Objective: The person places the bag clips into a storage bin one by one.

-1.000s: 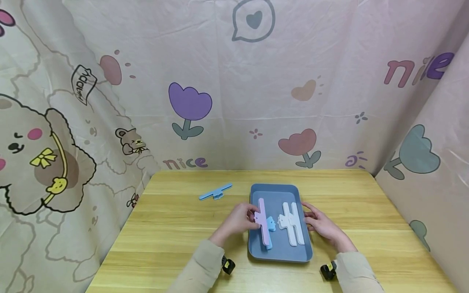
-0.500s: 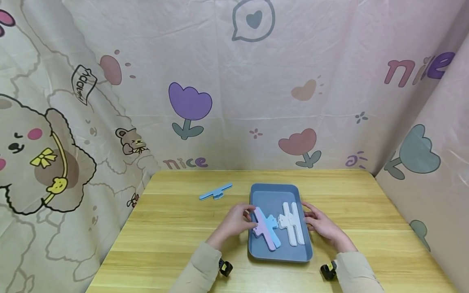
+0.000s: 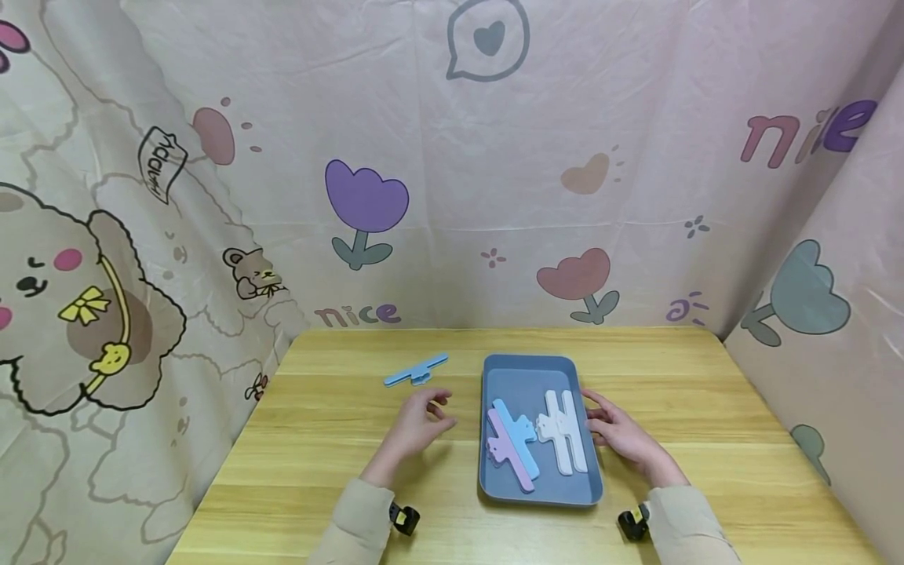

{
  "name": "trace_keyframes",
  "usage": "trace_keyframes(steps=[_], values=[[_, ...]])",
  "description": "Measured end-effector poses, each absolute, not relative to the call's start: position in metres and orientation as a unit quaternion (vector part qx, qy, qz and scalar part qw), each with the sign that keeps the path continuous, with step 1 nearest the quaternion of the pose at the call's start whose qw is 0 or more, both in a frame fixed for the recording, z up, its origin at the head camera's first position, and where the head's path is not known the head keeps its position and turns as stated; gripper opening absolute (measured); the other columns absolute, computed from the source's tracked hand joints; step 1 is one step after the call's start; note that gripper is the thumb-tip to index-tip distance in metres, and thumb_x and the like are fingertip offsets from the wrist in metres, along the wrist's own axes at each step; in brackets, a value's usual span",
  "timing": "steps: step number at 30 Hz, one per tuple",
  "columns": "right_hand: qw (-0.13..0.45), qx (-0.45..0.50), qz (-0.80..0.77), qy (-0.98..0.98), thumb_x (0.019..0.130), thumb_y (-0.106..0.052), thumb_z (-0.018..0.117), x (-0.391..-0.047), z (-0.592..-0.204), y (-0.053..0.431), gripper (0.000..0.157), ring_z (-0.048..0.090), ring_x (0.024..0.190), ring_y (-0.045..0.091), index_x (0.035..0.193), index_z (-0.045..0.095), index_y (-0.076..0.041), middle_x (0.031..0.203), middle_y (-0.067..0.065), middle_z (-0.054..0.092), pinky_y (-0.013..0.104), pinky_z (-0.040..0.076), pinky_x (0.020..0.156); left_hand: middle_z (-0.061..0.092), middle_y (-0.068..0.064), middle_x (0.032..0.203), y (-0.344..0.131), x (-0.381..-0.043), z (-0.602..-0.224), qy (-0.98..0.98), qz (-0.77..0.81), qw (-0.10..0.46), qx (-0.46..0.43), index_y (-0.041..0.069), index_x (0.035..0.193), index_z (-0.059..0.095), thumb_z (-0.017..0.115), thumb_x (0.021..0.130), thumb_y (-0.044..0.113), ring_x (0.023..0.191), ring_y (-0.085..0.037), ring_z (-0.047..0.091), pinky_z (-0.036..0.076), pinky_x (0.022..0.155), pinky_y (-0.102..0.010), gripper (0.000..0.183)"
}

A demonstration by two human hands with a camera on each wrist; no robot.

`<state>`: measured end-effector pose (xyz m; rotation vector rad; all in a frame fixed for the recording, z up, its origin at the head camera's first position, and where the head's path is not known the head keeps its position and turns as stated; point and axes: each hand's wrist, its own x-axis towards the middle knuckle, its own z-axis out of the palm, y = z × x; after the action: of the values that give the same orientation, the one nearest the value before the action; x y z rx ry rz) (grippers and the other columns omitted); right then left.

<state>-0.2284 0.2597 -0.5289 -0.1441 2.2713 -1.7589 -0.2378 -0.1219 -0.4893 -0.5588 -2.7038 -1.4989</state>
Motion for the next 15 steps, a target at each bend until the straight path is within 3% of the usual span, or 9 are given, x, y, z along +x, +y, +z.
trace_keyframes(steps=[7, 15], values=[[0.132, -0.048, -0.607, 0.782, 0.099, -0.002, 0.050, -0.229, -0.529, 0.260, 0.062, 0.056, 0.110, 0.034, 0.154, 0.021, -0.001, 0.137, 0.037, 0.041, 0.039, 0.054, 0.083, 0.055, -0.026, 0.123, -0.140, -0.249, -0.493, -0.859, -0.496, 0.023, -0.125, -0.006, 0.132, 0.054, 0.074, 0.085, 0.004, 0.102, -0.037, 0.059, 0.055, 0.078, -0.036, 0.053], [0.133, -0.049, -0.606, 0.783, 0.098, -0.003, 0.051, -0.229, -0.529, 0.260, 0.063, 0.057, 0.110, 0.033, 0.154, 0.022, -0.001, 0.135, 0.036, 0.043, 0.038, 0.054, 0.082, 0.054, -0.029, 0.127, -0.155, -0.269, -0.503, -0.860, -0.505, 0.041, -0.059, -0.007, 0.137, 0.048, 0.073, 0.085, 0.002, 0.110, -0.041, 0.057, 0.053, 0.087, -0.045, 0.059]])
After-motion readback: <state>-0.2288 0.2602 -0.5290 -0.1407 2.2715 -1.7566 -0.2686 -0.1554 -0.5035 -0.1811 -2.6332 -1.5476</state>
